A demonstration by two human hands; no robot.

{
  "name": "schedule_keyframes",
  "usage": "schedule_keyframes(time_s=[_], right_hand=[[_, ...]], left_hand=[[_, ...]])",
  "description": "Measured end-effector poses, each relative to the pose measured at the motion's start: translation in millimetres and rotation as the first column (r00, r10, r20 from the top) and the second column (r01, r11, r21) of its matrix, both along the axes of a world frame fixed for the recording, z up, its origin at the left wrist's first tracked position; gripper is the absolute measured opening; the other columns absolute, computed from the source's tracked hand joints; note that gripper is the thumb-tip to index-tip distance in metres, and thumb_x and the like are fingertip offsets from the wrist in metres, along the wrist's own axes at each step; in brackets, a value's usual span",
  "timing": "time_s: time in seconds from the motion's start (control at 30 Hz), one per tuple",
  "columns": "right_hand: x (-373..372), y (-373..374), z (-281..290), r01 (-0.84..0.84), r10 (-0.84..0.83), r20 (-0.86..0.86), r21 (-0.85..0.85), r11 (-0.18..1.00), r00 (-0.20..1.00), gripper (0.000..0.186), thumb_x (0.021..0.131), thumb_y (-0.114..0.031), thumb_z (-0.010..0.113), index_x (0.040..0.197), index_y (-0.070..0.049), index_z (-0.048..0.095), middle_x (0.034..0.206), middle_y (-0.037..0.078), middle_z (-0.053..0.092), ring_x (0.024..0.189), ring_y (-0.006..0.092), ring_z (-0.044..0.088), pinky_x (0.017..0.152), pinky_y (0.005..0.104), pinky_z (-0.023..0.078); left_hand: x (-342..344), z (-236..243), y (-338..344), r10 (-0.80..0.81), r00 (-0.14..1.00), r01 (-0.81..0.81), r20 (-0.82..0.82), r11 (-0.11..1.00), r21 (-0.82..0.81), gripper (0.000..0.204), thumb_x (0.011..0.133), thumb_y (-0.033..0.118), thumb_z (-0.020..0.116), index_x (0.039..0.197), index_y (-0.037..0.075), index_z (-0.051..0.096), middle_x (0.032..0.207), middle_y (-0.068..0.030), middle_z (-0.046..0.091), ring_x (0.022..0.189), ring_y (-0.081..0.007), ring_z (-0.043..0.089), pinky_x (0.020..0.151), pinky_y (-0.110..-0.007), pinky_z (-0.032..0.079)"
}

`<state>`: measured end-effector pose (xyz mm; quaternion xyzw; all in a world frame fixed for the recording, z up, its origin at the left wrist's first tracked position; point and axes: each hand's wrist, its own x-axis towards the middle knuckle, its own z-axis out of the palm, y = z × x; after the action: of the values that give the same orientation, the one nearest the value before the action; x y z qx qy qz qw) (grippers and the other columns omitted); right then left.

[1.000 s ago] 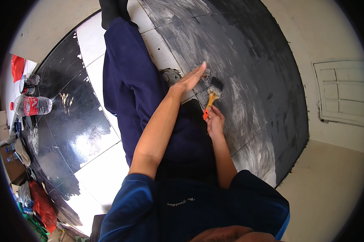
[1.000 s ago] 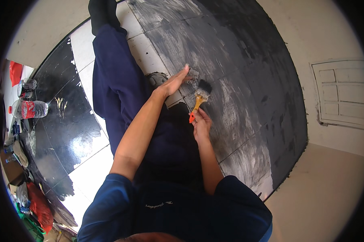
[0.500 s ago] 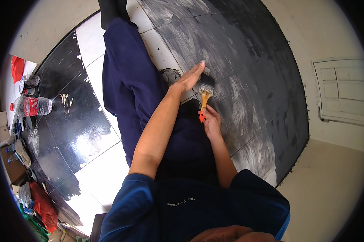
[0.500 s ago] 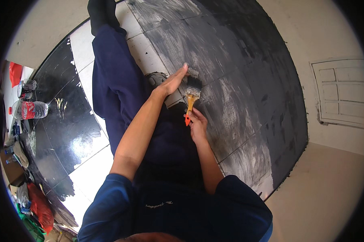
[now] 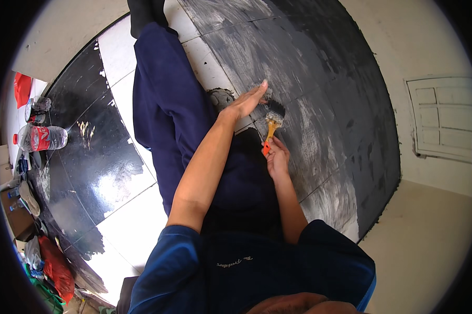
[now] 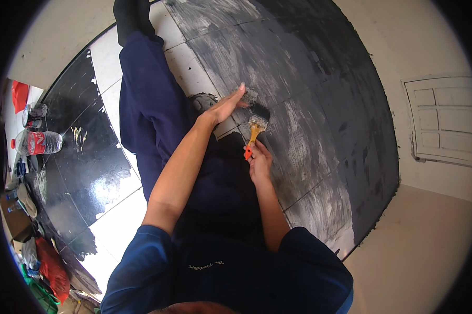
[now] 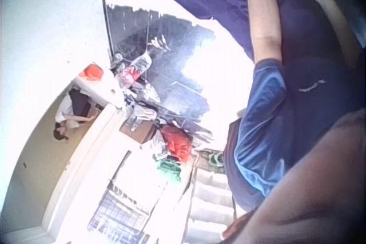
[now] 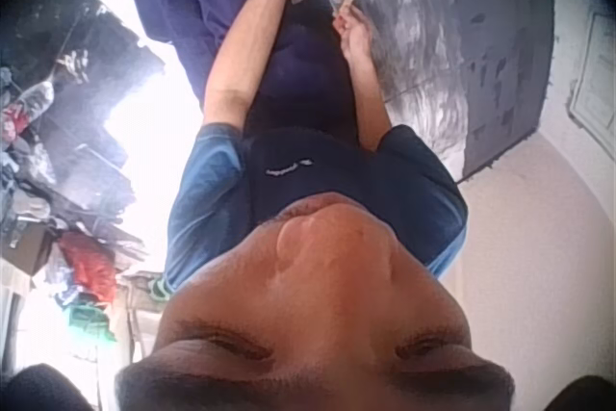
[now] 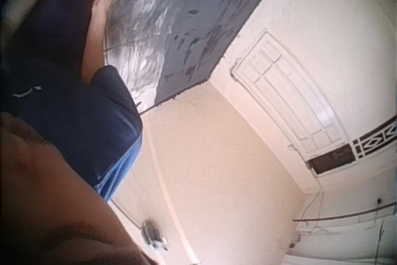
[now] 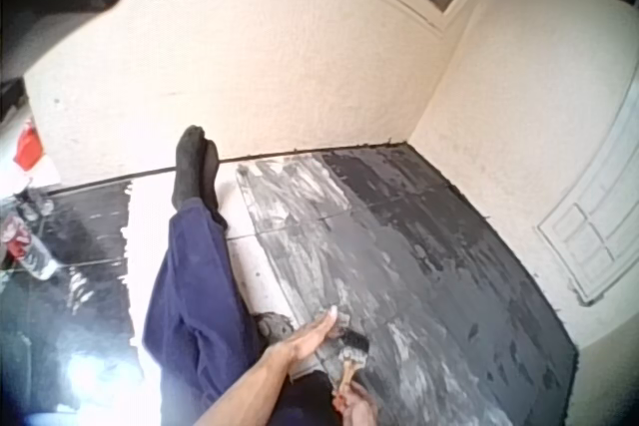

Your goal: The person scrapes paint off their hand, dips a paintbrush into a paint tray, and paints the tiled floor using the paintbrush.

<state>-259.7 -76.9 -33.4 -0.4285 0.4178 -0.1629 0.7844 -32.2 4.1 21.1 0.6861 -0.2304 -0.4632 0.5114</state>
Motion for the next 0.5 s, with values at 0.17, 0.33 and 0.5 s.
schedule_keyframes(time_s=[0.17,0.33,0.5], right_hand=[[1,0,0,0.010,-0.010,0.000,0.008,1.000,1.000,0.035,0.096,-0.009,0.067,0.128,0.005,0.060,0.104,0.009,0.069,0.090,0.0185,0.070,0.069,0.0297,0.055],[2,-1,1,0.008,-0.008,0.006,-0.008,1.000,1.000,0.036,0.096,-0.012,0.068,0.128,0.004,0.061,0.104,0.008,0.069,0.090,0.0173,0.069,0.072,0.0291,0.055],[6,-2,10,0.010,-0.023,-0.088,-0.134,0.991,0.996,0.035,0.097,-0.015,0.067,0.126,0.004,0.062,0.099,0.007,0.069,0.084,0.0147,0.068,0.068,0.0271,0.054]], left_hand=[[-1,-4,1,-0.034,0.999,0.034,0.011,0.999,0.013,0.110,0.089,0.087,0.012,0.159,0.004,0.024,0.137,-0.0183,0.062,0.147,-0.0314,0.036,0.123,-0.045,0.018],[-2,-6,1,-0.029,0.999,0.027,0.035,0.998,0.052,0.111,0.089,0.088,0.012,0.159,0.004,0.026,0.134,-0.0201,0.063,0.144,-0.0321,0.041,0.121,-0.045,0.021],[-2,-9,-1,0.002,0.999,-0.008,0.052,0.995,0.104,0.102,0.091,0.084,0.012,0.158,0.010,0.031,0.149,-0.0167,0.052,0.150,-0.0327,0.030,0.124,-0.045,0.020]])
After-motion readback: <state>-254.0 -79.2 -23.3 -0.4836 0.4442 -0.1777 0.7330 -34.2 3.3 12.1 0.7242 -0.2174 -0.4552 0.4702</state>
